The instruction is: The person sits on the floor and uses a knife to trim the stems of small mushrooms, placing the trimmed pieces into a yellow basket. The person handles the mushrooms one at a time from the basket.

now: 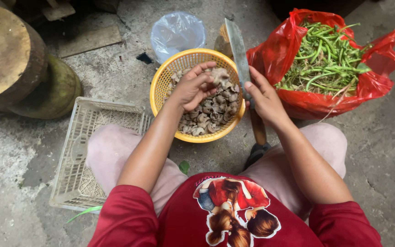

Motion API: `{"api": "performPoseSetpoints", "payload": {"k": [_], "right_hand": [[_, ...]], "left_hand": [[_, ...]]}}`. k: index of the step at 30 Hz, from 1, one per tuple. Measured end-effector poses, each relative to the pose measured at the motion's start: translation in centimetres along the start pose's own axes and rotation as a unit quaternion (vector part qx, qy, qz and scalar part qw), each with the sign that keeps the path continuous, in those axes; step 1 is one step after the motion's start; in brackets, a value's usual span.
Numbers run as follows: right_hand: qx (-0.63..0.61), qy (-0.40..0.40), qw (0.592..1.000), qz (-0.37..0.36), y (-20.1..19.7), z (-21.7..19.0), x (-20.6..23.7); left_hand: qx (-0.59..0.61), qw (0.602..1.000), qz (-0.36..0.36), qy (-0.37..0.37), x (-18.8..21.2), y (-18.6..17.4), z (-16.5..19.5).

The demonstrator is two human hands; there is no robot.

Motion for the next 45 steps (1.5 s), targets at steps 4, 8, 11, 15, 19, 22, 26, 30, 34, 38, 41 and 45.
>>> {"api": "performPoseSetpoints", "payload": {"k": [4, 8, 11, 15, 19, 22, 26, 30, 34, 38, 41, 45], "right_hand": [[-0.021, -0.088, 0.995, -0.049, 3.0, 0.7, -1.0], [-0.102, -0.12, 0.984, -0.079, 5.6, 0.9, -2.2], [-0.088, -0.142, 0.985, -0.031, 6.8, 0.7, -2.9], [-0.003, -0.225, 0.974, -0.009, 8.0, 0.0, -3.2], [-0.007, -0.24, 0.971, -0.001, 8.6, -0.1, -3.6], [0.027, -0.255, 0.967, -0.013, 8.3, -0.6, -3.7], [0.062, -0.145, 0.987, -0.012, 7.8, -0.4, -3.9], [0.013, -0.125, 0.988, -0.092, 8.7, -0.7, -3.5], [0.022, -0.067, 0.991, -0.111, 9.3, -0.2, -3.0], [-0.023, -0.042, 0.995, -0.092, 9.2, 0.2, -2.8], [-0.18, 0.073, 0.979, -0.057, 8.4, 1.2, -3.3], [-0.284, 0.147, 0.94, -0.12, 8.0, 2.1, -3.3]], "left_hand": [[0.069, 0.996, -0.05, 0.026, 2.2, 0.7, 2.2], [0.075, 0.991, -0.088, 0.074, 3.0, 2.6, 2.2], [0.071, 0.993, -0.055, 0.081, 3.2, 2.2, 2.2], [0.035, 0.992, -0.009, 0.118, 3.2, 0.8, 2.6], [-0.009, 0.989, 0.02, 0.144, 3.2, 0.6, 1.9], [-0.08, 0.985, 0.029, 0.148, 3.4, 0.4, 1.6], [-0.144, 0.982, 0.027, 0.118, 3.1, -0.5, 2.0], [-0.192, 0.969, 0.026, 0.154, 2.9, -1.2, 2.7], [-0.31, 0.913, 0.083, 0.252, 2.9, -1.5, 3.6], [-0.285, 0.911, 0.108, 0.278, 2.7, -2.1, 4.9], [-0.114, 0.968, 0.056, 0.217, 2.8, -1.7, 4.6], [-0.031, 0.995, 0.034, 0.092, 3.1, -0.3, 3.1]]}}
Point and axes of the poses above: each hand's wrist, its own x-axis away from the middle knuckle, its own y-axis out of the palm, z = x × y, the point moved 4 cm from there along -x, towards the middle knuckle, and after that the axes turned 1 degree about y, right-handed, at the moved point
